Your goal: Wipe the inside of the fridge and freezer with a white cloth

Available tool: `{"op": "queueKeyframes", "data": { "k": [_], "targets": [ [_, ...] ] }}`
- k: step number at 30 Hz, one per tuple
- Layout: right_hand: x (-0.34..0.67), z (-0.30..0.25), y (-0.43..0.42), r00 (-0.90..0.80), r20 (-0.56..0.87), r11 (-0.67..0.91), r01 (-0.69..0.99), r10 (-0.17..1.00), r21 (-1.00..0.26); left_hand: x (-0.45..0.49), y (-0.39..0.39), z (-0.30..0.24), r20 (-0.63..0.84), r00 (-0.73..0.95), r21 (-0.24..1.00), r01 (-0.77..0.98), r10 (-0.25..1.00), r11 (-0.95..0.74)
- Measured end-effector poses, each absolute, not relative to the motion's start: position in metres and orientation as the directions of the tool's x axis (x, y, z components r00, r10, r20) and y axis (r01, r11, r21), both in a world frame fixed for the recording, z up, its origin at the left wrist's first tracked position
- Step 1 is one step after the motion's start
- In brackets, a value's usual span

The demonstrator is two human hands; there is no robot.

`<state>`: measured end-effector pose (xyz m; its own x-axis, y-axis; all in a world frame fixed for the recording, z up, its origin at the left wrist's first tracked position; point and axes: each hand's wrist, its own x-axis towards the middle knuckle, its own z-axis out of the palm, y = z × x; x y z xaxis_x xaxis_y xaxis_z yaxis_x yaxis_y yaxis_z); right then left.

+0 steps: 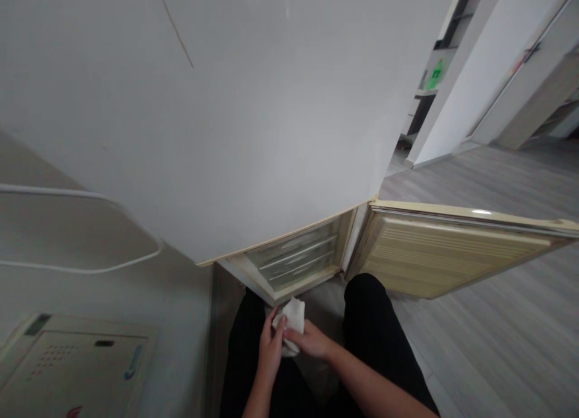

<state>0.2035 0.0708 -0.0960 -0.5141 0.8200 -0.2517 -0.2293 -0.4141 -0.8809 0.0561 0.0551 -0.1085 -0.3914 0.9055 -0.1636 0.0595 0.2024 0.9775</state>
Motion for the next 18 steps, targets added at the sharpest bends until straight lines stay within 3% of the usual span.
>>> {"op": "queueKeyframes", "data": {
  "k": [4,6,10,15,18],
  "targets": [
    [0.205,-0.081,0.069,-0.457,-0.288,-0.422,-0.22,0.841,-0.88,0.059,0.055,-0.094,-0.185,-0.358,0.974,0.054,0.915,0.219],
    [0.206,-0.076,0.075,-0.307,-0.307,-0.388,-0.251,0.901,-0.887,0.06,0.054,-0.087,-0.183,-0.33,0.974,0.068,0.926,0.217],
    [0.213,-0.078,0.083,-0.03,-0.195,-0.195,-0.277,0.98,-0.941,0.062,0.046,-0.081,-0.156,-0.29,0.961,0.178,0.944,0.214],
    [0.229,-0.089,0.08,-0.24,-0.126,-0.135,-0.022,0.963,-0.991,0.065,0.043,-0.085,-0.273,-0.147,0.95,0.116,0.951,0.291],
    [0.24,-0.094,0.083,-0.176,-0.184,-0.185,0.008,0.967,-0.983,0.065,0.048,-0.082,-0.282,-0.144,0.941,0.149,0.948,0.303]
  ]
}}
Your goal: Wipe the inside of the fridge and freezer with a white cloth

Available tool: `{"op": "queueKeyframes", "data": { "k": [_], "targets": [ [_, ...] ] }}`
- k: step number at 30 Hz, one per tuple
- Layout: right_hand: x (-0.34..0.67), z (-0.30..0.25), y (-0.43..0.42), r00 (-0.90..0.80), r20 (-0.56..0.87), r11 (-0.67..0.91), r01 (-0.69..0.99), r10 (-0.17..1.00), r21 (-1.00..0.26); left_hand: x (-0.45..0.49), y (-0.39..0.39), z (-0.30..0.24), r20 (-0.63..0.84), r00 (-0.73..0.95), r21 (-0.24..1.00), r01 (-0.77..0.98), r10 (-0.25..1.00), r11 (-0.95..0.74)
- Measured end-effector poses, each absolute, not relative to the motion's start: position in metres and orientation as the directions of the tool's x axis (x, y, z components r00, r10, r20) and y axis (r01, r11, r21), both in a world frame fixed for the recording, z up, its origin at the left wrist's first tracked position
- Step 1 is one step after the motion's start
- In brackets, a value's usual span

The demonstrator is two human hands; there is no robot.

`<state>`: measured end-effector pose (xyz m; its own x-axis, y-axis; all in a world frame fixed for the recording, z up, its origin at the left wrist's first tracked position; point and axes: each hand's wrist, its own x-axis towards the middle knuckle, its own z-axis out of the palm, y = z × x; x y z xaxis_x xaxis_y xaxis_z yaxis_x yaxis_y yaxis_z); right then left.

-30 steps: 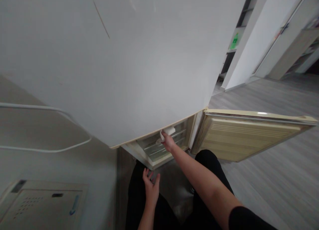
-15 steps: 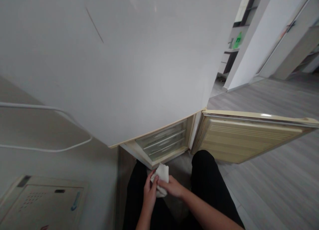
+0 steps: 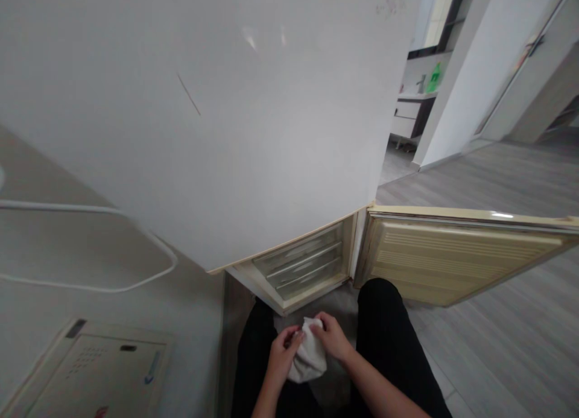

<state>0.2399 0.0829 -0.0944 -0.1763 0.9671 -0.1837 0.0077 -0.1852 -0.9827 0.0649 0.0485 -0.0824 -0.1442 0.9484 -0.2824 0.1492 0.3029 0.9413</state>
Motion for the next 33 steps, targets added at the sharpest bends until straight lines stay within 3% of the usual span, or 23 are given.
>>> {"op": "queueKeyframes", "data": {
  "k": [3,5,8,12,16,21,26,31,33],
  "targets": [
    [0.256,-0.092,0.094,-0.073,-0.185,-0.185,0.014,0.98,-0.983,0.066,0.053,-0.078,-0.274,-0.18,0.93,0.199,0.945,0.308],
    [0.267,-0.086,0.101,-0.047,-0.096,-0.092,0.077,0.994,-0.993,0.068,0.055,-0.075,-0.266,-0.181,0.919,0.248,0.947,0.306],
    [0.275,-0.076,0.105,-0.189,0.083,0.117,0.177,0.979,-0.977,0.076,0.058,-0.073,-0.17,-0.181,0.906,0.357,0.969,0.226],
    [0.268,-0.072,0.097,-0.408,0.196,0.261,0.109,0.892,-0.959,0.092,0.067,-0.073,-0.101,-0.069,0.943,0.311,0.993,0.117],
    [0.259,-0.078,0.096,-0.232,0.17,0.192,0.075,0.958,-0.979,0.103,0.079,-0.072,-0.121,-0.04,0.932,0.34,0.992,0.127],
    [0.257,-0.081,0.102,-0.014,0.211,0.211,0.07,0.977,-0.975,0.11,0.086,-0.053,0.033,-0.069,0.902,0.431,0.997,0.0],
    [0.249,-0.086,0.101,-0.057,0.207,0.211,0.099,0.977,-0.972,0.111,0.083,-0.034,0.161,-0.04,0.785,0.61,0.986,-0.104],
    [0.238,-0.092,0.095,0.073,0.216,0.192,0.246,0.974,-0.95,0.106,0.078,-0.024,0.047,-0.092,0.589,0.807,0.995,0.047],
    [0.232,-0.095,0.091,-0.02,0.221,0.22,0.221,0.975,-0.95,0.109,0.078,-0.017,0.007,-0.068,0.484,0.873,0.998,0.056]
  ]
}}
